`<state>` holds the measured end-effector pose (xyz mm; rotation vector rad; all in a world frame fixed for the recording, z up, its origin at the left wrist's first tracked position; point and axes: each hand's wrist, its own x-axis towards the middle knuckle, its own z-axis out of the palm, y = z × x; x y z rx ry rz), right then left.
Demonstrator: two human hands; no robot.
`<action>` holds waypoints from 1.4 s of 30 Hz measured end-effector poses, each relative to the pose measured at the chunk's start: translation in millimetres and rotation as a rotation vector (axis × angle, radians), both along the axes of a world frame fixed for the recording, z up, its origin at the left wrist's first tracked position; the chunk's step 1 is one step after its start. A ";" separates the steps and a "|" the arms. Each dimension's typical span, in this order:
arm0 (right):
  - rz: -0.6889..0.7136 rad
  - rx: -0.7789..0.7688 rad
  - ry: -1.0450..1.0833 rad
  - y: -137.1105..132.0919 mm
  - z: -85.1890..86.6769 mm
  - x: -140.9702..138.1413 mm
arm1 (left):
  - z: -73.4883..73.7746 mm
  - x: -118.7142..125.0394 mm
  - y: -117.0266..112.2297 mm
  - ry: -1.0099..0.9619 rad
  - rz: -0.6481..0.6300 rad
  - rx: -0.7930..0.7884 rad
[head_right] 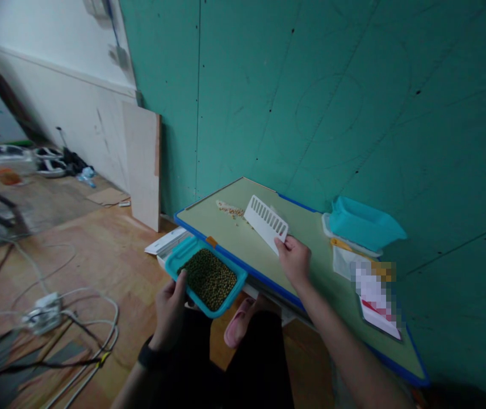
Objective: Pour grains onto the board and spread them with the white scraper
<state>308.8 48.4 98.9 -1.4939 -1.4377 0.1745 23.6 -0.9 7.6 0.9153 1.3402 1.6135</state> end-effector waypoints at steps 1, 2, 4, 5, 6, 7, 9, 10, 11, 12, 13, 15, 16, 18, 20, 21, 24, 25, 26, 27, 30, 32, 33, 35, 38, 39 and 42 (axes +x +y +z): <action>0.010 -0.004 0.009 -0.8 0.4 -1.9 | -0.1 0.0 0.1 -0.009 -0.013 -0.009; 0.019 -0.005 0.011 -1.2 0.7 -3.7 | -0.5 0.0 0.3 -0.020 -0.027 -0.019; 0.028 -0.002 -0.001 -0.8 0.7 -6.7 | -1.9 -0.1 0.5 -0.039 -0.045 -0.034; 0.031 0.004 -0.013 0.3 0.3 -7.8 | -2.6 -0.1 0.5 -0.044 -0.051 -0.038; 0.034 0.010 -0.027 2.1 -0.2 -8.6 | -3.2 0.0 0.5 -0.047 -0.057 -0.039; 0.035 0.015 -0.040 4.6 -0.8 -9.1 | -3.5 0.2 0.5 -0.049 -0.063 -0.039; 0.046 0.018 -0.062 11.4 -1.8 -9.8 | -2.9 0.7 0.3 -0.054 -0.069 -0.037; 0.053 0.020 -0.071 15.3 -2.0 -9.9 | -2.1 1.1 0.1 -0.055 -0.071 -0.036; 0.060 0.023 -0.080 19.2 -1.9 -10.0 | -1.0 1.4 -0.1 -0.056 -0.073 -0.035; 0.066 0.026 -0.092 22.8 -1.6 -10.0 | 0.3 1.7 -0.3 -0.055 -0.073 -0.036; 0.074 0.028 -0.103 25.8 -1.1 -10.0 | 1.6 1.9 -0.6 -0.053 -0.072 -0.039; 0.087 0.025 -0.118 29.6 0.1 -9.7 | 3.6 2.0 -1.0 -0.045 -0.068 -0.043; 0.094 0.024 -0.114 30.4 0.5 -9.5 | 4.0 2.0 -1.1 -0.043 -0.064 -0.043; 0.105 0.027 -0.079 30.6 0.1 -8.9 | 3.6 1.9 -1.2 -0.042 -0.056 -0.044; 0.113 0.033 -0.042 30.1 -1.8 -8.0 | 1.7 1.8 -0.9 -0.047 -0.054 -0.047; 0.119 0.032 -0.029 30.1 -3.2 -7.7 | 0.5 1.7 -0.7 -0.049 -0.057 -0.051; 0.148 0.018 0.003 31.3 -7.0 -8.0 | -3.1 1.6 -0.3 -0.053 -0.071 -0.057; 0.156 0.015 0.015 31.8 -7.3 -8.6 | -3.8 1.6 -0.3 -0.054 -0.074 -0.057; 0.160 0.014 0.026 31.7 -6.8 -9.3 | -4.3 1.8 -0.3 -0.056 -0.075 -0.058; 0.156 0.017 0.037 30.9 -5.4 -9.9 | -4.5 2.0 -0.5 -0.058 -0.075 -0.057; 0.120 0.029 0.033 19.3 3.3 -9.4 | -4.0 2.7 -1.1 -0.065 -0.074 -0.056; 0.056 0.033 0.007 2.0 10.6 -5.8 | -3.7 3.0 -1.3 -0.074 -0.072 -0.048; 0.008 0.032 -0.015 -9.1 13.6 -2.9 | -3.7 3.0 -1.3 -0.076 -0.069 -0.045; -0.107 0.030 -0.063 -33.1 16.8 4.0 | -3.7 2.9 -1.1 -0.073 -0.064 -0.049; -0.231 0.029 -0.148 -63.1 13.6 13.3 | -2.4 3.2 -0.6 -0.047 -0.063 -0.060; -0.247 0.026 -0.172 -69.5 10.9 15.0 | -1.3 3.7 -0.6 -0.035 -0.061 -0.059; -0.225 0.022 -0.211 -77.7 2.4 14.4 | 4.1 6.5 -0.9 0.002 -0.047 -0.051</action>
